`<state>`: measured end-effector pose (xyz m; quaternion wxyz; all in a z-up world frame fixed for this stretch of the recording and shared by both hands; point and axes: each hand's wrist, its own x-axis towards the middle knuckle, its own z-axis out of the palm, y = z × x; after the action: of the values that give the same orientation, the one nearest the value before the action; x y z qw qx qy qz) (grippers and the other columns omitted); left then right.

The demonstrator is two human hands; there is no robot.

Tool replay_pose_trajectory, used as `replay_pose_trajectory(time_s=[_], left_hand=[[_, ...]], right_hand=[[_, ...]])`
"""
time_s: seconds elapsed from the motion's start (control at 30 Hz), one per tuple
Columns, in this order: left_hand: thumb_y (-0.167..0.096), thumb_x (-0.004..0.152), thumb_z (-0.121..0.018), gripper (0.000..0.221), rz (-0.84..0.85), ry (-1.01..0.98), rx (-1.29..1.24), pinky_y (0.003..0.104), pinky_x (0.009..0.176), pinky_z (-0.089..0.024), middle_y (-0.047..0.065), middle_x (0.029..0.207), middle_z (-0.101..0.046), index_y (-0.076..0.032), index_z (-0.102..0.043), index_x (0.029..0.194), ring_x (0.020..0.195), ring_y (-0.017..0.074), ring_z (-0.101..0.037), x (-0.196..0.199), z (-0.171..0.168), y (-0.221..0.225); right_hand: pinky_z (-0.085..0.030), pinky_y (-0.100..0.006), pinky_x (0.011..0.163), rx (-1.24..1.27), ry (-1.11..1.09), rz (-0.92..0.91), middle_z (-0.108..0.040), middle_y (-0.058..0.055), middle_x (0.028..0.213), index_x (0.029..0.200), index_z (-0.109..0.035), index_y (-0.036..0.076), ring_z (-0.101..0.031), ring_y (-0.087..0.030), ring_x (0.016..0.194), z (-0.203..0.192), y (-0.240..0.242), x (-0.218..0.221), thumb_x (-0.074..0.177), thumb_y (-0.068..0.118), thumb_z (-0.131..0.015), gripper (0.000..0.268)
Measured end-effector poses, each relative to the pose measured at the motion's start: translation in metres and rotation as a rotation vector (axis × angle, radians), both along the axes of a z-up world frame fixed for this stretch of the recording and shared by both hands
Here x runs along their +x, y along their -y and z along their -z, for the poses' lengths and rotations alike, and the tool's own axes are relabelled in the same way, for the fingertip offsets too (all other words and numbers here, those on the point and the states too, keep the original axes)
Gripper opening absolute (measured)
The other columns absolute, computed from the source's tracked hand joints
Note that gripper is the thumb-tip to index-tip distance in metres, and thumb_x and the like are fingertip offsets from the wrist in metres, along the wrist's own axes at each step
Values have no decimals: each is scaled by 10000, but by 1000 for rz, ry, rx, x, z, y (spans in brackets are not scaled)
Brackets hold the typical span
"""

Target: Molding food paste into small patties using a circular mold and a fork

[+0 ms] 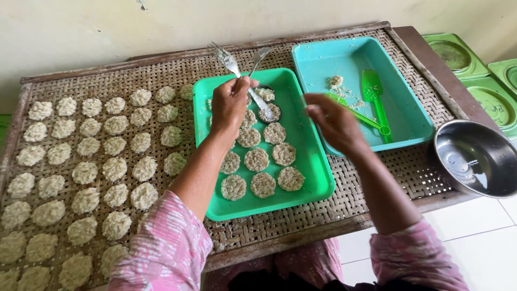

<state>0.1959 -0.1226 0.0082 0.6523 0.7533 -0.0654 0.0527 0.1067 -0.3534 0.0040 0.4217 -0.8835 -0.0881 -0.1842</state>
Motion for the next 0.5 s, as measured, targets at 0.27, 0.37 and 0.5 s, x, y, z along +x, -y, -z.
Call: replay_pose_trajectory(time_s=[0.27,0.37,0.5], left_hand=[[-391,1026,-650,350,114,185,5,206,549,-380,-20,663,-554,-65,-771,1061,597,42,-412,-17,-26,2],[-447,960,-744,514,216,119,-178,180,540,-438,7,678,-587,18,-728,1177,537,17,-421,-9,-17,-7],[-415,979,-731,398,313,93,73,284,711,-542,114,815,-723,-44,-774,1116,667,122,-595,-9,0,-26]], right_hand=[[-571,-181,545,1010,-327,-307,-706,-79,771,1186,-652,28,-690,-89,607,26,-62,25,1038,238,-618,259],[-559,-183,532,1149,-242,-311,-688,-61,743,1146,-662,20,-671,-73,582,25,-45,34,1059,219,-593,228],[-605,-195,614,1046,-47,-187,-721,-83,798,1119,-665,49,-709,-99,655,7,-15,41,1089,205,-566,187]])
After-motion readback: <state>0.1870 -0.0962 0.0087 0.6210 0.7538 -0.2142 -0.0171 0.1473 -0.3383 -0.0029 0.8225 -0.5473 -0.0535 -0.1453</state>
